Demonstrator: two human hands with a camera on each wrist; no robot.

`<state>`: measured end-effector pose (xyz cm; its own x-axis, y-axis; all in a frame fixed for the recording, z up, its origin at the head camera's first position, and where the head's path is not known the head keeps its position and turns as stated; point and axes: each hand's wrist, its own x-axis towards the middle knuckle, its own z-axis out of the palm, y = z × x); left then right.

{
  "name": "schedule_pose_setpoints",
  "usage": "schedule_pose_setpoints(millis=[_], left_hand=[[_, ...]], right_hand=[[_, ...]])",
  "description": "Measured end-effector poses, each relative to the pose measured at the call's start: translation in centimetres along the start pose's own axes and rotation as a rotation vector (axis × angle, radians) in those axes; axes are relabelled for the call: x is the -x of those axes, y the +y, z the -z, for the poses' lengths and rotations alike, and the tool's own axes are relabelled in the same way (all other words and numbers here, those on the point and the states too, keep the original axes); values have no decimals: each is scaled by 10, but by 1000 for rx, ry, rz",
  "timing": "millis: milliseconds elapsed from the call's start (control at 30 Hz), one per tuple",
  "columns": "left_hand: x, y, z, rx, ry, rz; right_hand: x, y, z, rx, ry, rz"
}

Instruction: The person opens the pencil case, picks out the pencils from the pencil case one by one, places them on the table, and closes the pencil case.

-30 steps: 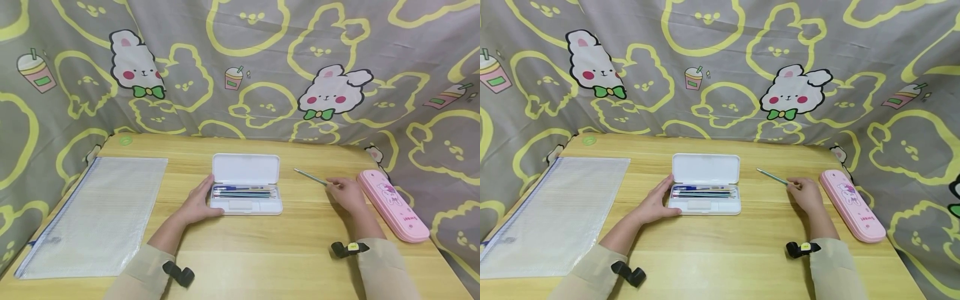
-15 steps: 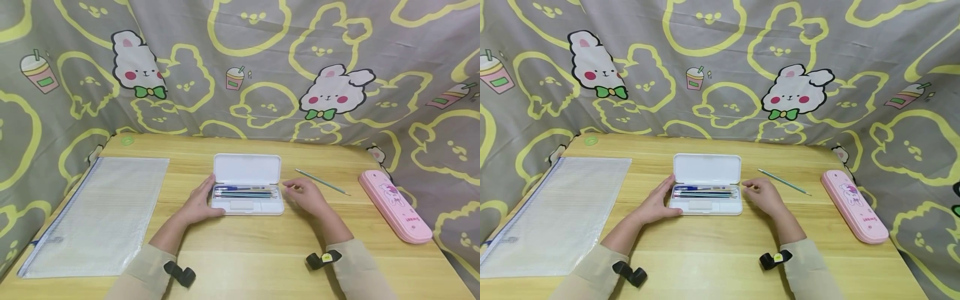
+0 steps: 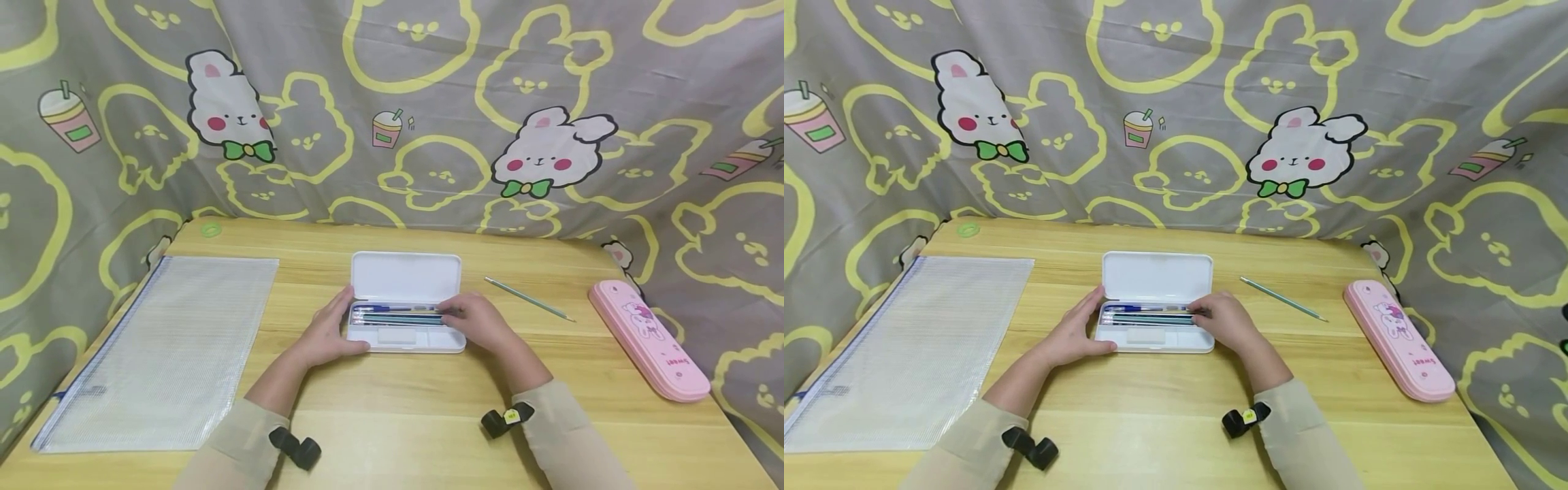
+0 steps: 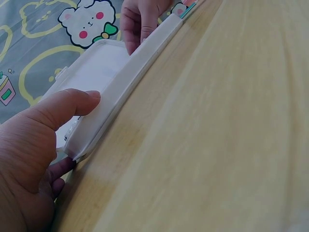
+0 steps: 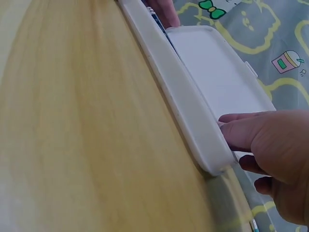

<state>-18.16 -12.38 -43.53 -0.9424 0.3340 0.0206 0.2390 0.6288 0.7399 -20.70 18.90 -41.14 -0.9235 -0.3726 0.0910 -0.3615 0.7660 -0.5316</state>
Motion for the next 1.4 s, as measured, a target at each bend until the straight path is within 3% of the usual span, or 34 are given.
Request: schedule_pose_setpoints(millis=[233,767,1000,1233,1400], left_hand=[[0,0,0,0,-1,-3],[1,2,-1,3,-6,9],[1,2,-1,-1,-2,3],[1,1,0,-2,-7,10],[1,1,0,-3,-9,13]], right_hand=[[-1,-3,0,128,-17,62],[1,-2,-7,153,45,28],[2,2,-7,60,92,21],[7,9,-2,-42,61,19],[17,22,10,-149,87,-20]])
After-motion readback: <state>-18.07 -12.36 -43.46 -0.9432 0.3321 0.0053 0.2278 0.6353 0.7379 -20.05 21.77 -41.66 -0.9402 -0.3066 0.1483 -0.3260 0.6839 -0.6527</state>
